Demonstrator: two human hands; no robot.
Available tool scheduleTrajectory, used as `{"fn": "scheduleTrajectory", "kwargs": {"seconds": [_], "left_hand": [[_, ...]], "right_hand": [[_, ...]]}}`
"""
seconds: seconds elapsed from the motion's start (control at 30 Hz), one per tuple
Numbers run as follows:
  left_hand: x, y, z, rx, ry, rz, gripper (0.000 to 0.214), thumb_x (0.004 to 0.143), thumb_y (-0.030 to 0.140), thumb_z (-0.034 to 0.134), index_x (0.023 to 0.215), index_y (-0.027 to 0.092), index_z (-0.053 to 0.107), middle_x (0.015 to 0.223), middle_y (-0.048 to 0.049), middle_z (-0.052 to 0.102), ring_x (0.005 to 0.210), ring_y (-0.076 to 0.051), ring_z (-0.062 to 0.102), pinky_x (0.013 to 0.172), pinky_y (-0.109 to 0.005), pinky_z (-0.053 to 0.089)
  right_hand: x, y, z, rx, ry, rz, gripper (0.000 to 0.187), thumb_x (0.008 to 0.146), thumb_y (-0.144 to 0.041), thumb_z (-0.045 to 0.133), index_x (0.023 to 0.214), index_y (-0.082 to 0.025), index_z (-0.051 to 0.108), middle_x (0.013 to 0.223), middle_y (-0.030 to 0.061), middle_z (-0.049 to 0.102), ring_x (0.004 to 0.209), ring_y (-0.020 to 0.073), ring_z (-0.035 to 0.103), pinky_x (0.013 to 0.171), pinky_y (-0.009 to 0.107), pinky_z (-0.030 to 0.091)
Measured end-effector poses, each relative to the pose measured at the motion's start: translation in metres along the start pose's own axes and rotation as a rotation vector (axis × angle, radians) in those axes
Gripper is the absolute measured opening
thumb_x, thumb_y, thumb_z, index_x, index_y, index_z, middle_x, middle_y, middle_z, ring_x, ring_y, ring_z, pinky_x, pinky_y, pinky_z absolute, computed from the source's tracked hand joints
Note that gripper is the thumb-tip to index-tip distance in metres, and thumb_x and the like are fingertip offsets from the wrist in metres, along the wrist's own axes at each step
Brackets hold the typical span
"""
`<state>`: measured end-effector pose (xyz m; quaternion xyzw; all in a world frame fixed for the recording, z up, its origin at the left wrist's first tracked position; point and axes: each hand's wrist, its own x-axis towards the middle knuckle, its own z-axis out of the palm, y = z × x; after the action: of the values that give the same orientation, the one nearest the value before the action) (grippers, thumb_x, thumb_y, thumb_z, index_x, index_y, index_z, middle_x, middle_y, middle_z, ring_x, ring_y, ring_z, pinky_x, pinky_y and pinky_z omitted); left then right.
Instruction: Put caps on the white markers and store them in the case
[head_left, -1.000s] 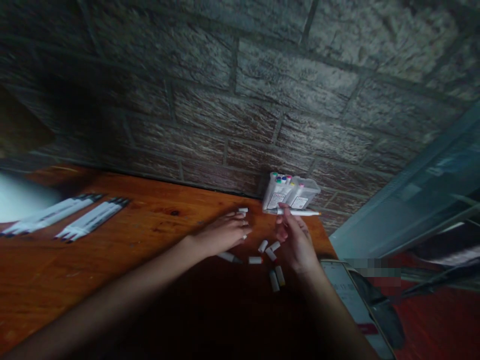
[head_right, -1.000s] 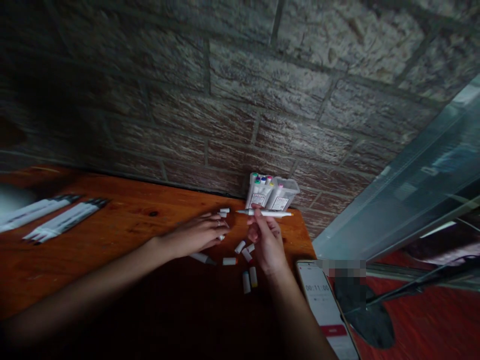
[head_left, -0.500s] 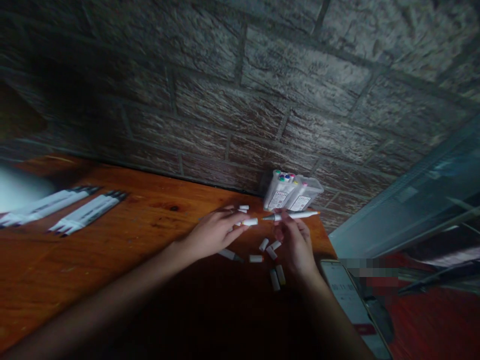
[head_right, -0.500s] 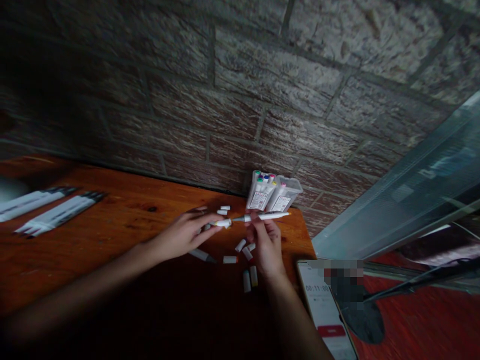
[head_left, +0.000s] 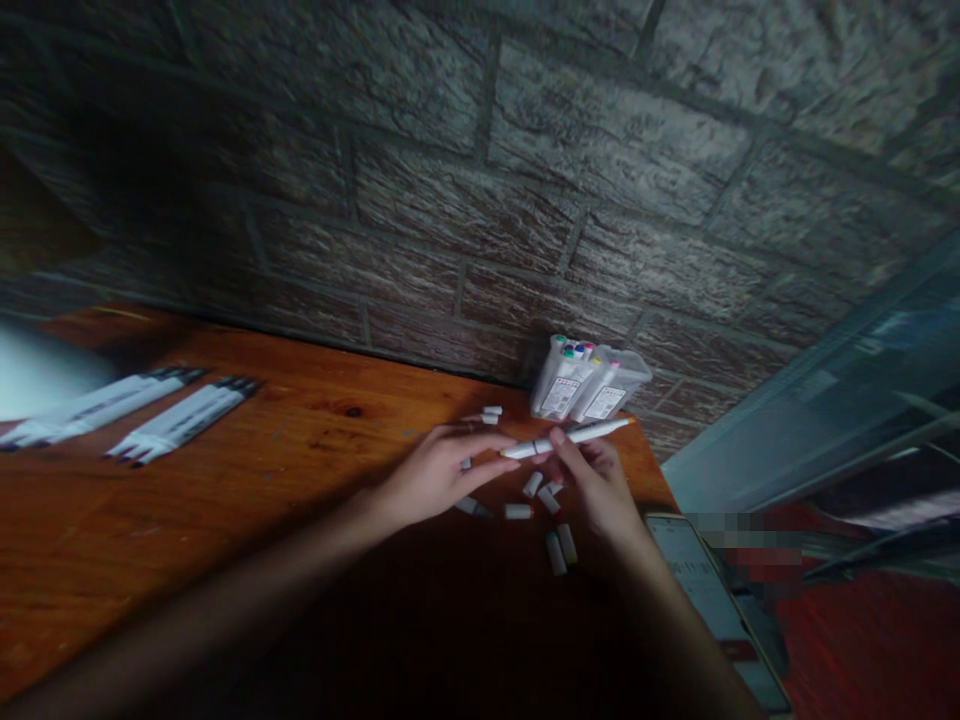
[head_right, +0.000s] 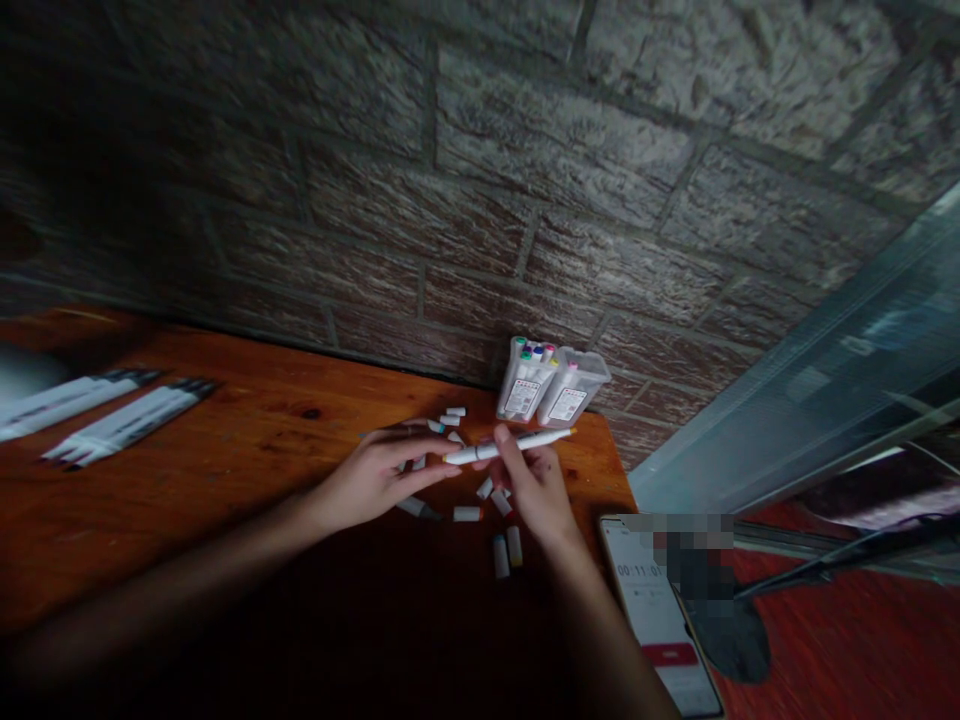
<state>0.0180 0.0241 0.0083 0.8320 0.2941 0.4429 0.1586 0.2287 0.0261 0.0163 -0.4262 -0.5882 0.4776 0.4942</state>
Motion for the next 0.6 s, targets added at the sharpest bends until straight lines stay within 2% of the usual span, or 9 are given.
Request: {"fn": "scheduleTrajectory", "kwargs": {"seconds": [0.1,0.27,0.37,0.47,0.53,0.6], "left_hand": [[-0.002,0.002,0.004,0.041,-0.010,0.021,0.018,0.092,0.029,0.064,0.105,0.019,0.073,0.097,-0.0070,0.076,0.091,-0.021,0.069,0.084,-0.032,0.051],[-0.004,0.006,0.009,0.062,-0.023,-0.009,0.019,0.090,0.033,0.067,0.102,0.019,0.073,0.097,-0.0072,0.076,0.089,-0.021,0.069,0.083,-0.031,0.050],[-0.003,0.012,0.007,0.009,-0.098,-0.086,0.019,0.092,0.034,0.063,0.101,0.019,0.071,0.087,-0.0038,0.075,0.079,-0.018,0.068,0.074,-0.027,0.048],[0.000,0.017,0.004,-0.028,-0.191,-0.128,0.022,0.097,0.030,0.054,0.091,0.017,0.070,0.071,-0.0009,0.067,0.065,-0.014,0.061,0.063,-0.023,0.043],[0.000,0.017,0.003,-0.054,-0.179,-0.141,0.023,0.097,0.030,0.053,0.086,0.015,0.068,0.067,0.0002,0.063,0.062,-0.012,0.057,0.059,-0.022,0.039],[-0.001,0.015,0.004,-0.083,-0.148,-0.160,0.023,0.096,0.032,0.055,0.083,0.015,0.066,0.064,0.0015,0.058,0.060,-0.011,0.053,0.057,-0.022,0.036]], "right_hand": [[-0.003,0.003,0.004,-0.057,0.063,0.045,0.054,0.086,-0.064,0.056,0.058,-0.018,0.063,0.047,-0.0012,0.050,0.044,0.0111,0.041,0.044,0.025,0.031],[-0.006,0.011,0.013,-0.072,0.171,0.115,0.049,0.079,-0.062,0.063,0.055,-0.021,0.050,0.049,-0.0039,0.046,0.047,0.0117,0.041,0.046,0.025,0.033],[-0.008,0.009,0.018,-0.074,0.216,0.081,0.049,0.075,-0.063,0.065,0.057,-0.022,0.047,0.052,-0.0045,0.045,0.049,0.0120,0.041,0.047,0.026,0.036],[-0.011,0.005,0.019,-0.101,0.191,0.048,0.052,0.074,-0.066,0.066,0.057,-0.022,0.045,0.052,-0.0044,0.043,0.049,0.0116,0.038,0.046,0.025,0.034],[-0.011,0.004,0.016,-0.081,0.190,0.062,0.055,0.078,-0.072,0.058,0.058,-0.023,0.045,0.054,-0.0034,0.043,0.049,0.0121,0.038,0.044,0.025,0.033],[-0.009,0.006,0.010,-0.045,0.190,0.055,0.059,0.084,-0.077,0.041,0.061,-0.023,0.044,0.055,-0.0025,0.043,0.047,0.0126,0.039,0.042,0.025,0.032]]}}
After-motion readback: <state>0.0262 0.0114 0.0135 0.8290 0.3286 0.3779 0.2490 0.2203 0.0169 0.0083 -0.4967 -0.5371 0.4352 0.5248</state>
